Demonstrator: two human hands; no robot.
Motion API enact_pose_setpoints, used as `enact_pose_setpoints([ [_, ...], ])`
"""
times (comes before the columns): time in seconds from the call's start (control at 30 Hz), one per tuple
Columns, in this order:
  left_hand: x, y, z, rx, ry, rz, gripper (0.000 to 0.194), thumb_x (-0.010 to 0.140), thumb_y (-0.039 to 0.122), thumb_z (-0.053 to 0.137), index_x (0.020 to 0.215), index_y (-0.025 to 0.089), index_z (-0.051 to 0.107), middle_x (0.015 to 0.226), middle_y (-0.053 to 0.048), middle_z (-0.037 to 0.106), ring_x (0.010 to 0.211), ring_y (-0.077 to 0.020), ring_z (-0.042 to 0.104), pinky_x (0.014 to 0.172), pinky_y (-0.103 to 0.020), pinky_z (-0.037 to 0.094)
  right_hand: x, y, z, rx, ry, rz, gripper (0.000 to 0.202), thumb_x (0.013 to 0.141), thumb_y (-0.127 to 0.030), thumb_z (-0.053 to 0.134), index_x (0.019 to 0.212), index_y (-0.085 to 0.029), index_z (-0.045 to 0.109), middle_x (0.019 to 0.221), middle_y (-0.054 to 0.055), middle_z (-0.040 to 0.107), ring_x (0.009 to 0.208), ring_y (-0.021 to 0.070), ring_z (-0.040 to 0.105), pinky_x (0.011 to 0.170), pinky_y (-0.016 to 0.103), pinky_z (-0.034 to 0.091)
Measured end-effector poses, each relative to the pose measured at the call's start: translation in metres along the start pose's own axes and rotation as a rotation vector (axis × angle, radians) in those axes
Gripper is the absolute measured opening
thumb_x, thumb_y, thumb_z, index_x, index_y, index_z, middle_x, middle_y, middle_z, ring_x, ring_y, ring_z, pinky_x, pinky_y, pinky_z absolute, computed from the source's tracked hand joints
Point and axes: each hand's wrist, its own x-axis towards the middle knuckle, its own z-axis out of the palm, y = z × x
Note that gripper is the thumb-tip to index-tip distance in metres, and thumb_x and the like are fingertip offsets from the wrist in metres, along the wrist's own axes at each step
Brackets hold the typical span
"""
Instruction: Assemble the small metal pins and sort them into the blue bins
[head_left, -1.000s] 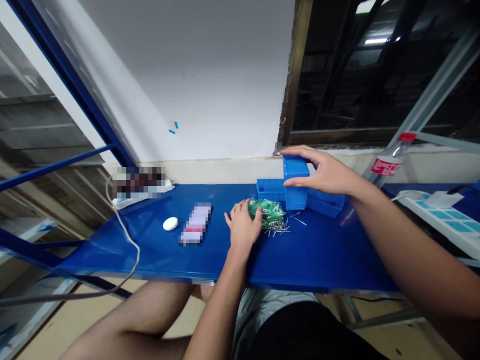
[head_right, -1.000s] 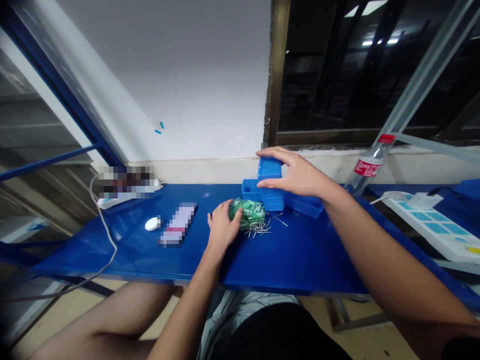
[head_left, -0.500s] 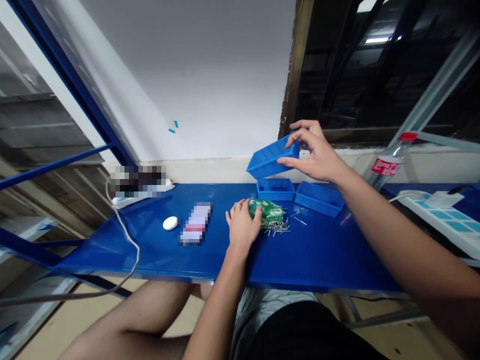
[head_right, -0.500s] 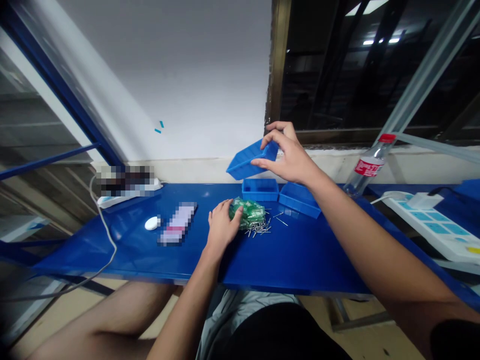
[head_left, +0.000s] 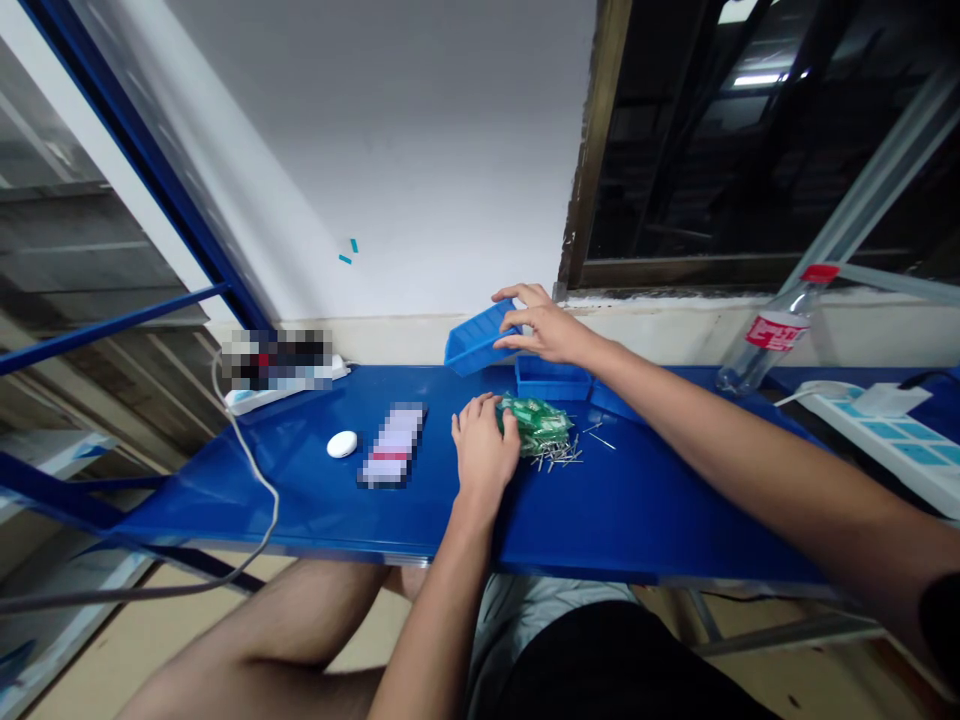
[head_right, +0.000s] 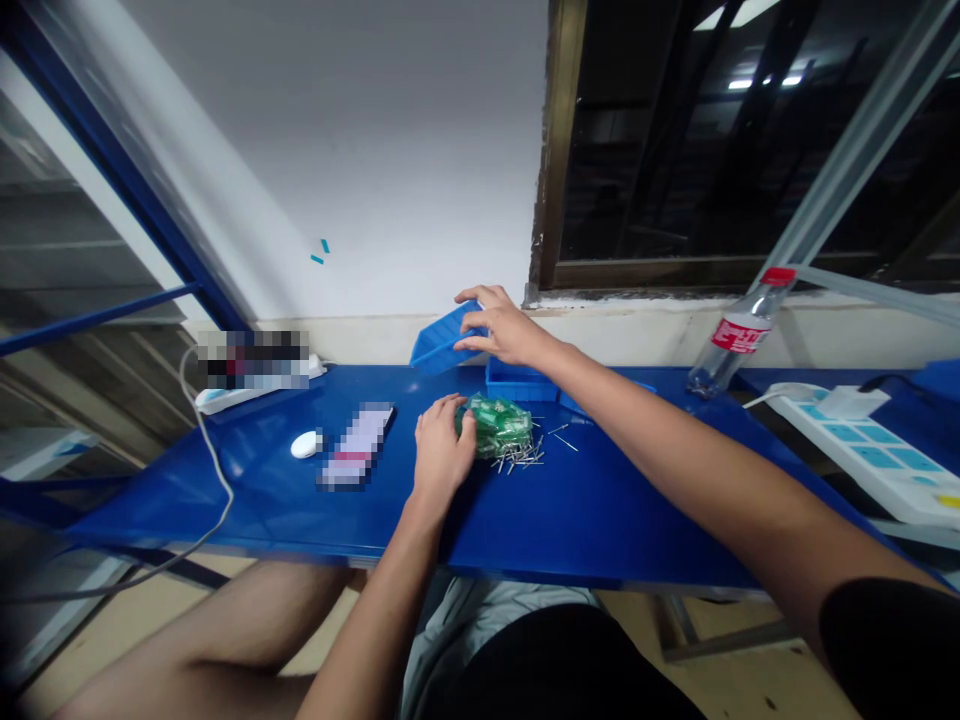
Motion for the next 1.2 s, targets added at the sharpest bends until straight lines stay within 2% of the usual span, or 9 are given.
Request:
enact_pose_setpoints([
  [0.1,0.000,0.002,-0.002,0.016,0.000,0.023,0.032,0.100,0.028,0.049,0.125,0.023,0.067,0.141,-0.013,0.064,0.138,-0.0337,0.052,0.125,-0.058,0.027,0.004,0.008,0.014,0.020,-0.090,-0.008,0.016,0.090,-0.043,0.077,0.090,-0.026,0.076,0.147,0.008,0.053,0.138,0.0349,0.046,0.119,0.061,0.038],
  [0.23,0.001,0.002,-0.002,0.026,-0.014,0.044,0.032,0.101,0.030,0.048,0.125,0.022,0.068,0.137,-0.013,0.066,0.133,-0.0327,0.056,0.121,-0.053,0.035,0.005,0.018,0.031,0.050,-0.202,0.003,0.012,0.091,-0.036,0.074,0.094,-0.024,0.077,0.150,0.009,0.052,0.136,0.0319,0.051,0.120,0.052,0.040],
  [0.37,0.000,0.001,-0.001,0.061,-0.048,0.046,0.031,0.101,0.033,0.050,0.124,0.021,0.068,0.131,-0.014,0.068,0.127,-0.0324,0.060,0.118,-0.051,0.038,0.002,0.034,0.047,0.045,-0.253,-0.019,0.015,0.090,-0.035,0.075,0.095,-0.021,0.079,0.142,0.012,0.058,0.131,0.0311,0.057,0.117,0.048,0.043],
  [0.5,0.000,0.001,-0.001,0.114,-0.073,0.034,0.031,0.103,0.035,0.050,0.125,0.021,0.067,0.132,-0.012,0.069,0.126,-0.0308,0.061,0.116,-0.048,0.040,-0.005,0.047,0.061,-0.042,-0.290,0.016,0.016,0.089,-0.035,0.078,0.095,-0.021,0.080,0.135,0.012,0.063,0.123,0.0300,0.063,0.111,0.045,0.047],
  [0.67,-0.001,-0.001,0.000,0.150,-0.092,0.044,0.031,0.105,0.036,0.048,0.126,0.021,0.066,0.133,-0.011,0.068,0.124,-0.0283,0.062,0.111,-0.043,0.045,-0.019,0.046,0.072,-0.196,-0.381,0.030,0.022,0.095,-0.040,0.072,0.099,-0.021,0.081,0.133,0.012,0.066,0.111,0.0269,0.068,0.101,0.039,0.051],
  [0.77,0.001,-0.003,0.000,0.168,-0.083,0.065,0.033,0.106,0.037,0.047,0.128,0.020,0.066,0.134,-0.012,0.068,0.123,-0.0283,0.062,0.109,-0.042,0.047,-0.025,0.041,0.077,-0.256,-0.373,0.012,0.023,0.098,-0.040,0.068,0.101,-0.021,0.081,0.130,0.012,0.068,0.108,0.0271,0.068,0.099,0.039,0.051],
  [0.87,0.004,-0.003,0.001,0.210,-0.074,0.081,0.037,0.106,0.042,0.047,0.130,0.022,0.065,0.139,-0.012,0.066,0.130,-0.0293,0.059,0.113,-0.045,0.044,-0.027,0.038,0.080,-0.303,-0.330,-0.004,0.023,0.100,-0.039,0.066,0.102,-0.022,0.081,0.127,0.012,0.070,0.111,0.0286,0.067,0.104,0.042,0.048],
  [1.03,0.008,0.000,0.002,0.280,-0.143,0.075,0.051,0.105,0.057,0.043,0.137,0.023,0.064,0.151,-0.014,0.059,0.145,-0.0343,0.047,0.123,-0.061,0.028,-0.026,0.038,0.085,-0.322,-0.245,0.048,0.023,0.102,-0.033,0.062,0.109,-0.021,0.080,0.131,0.013,0.067,0.114,0.0280,0.066,0.104,0.039,0.048],
  [1.2,0.006,0.000,0.000,0.266,-0.189,0.065,0.057,0.106,0.061,0.037,0.133,0.020,0.066,0.135,-0.015,0.070,0.132,-0.0326,0.060,0.122,-0.060,0.030,-0.025,0.039,0.091,-0.356,-0.300,0.061,0.019,0.100,-0.027,0.064,0.107,-0.018,0.080,0.128,0.014,0.068,0.111,0.0279,0.066,0.104,0.041,0.047],
])
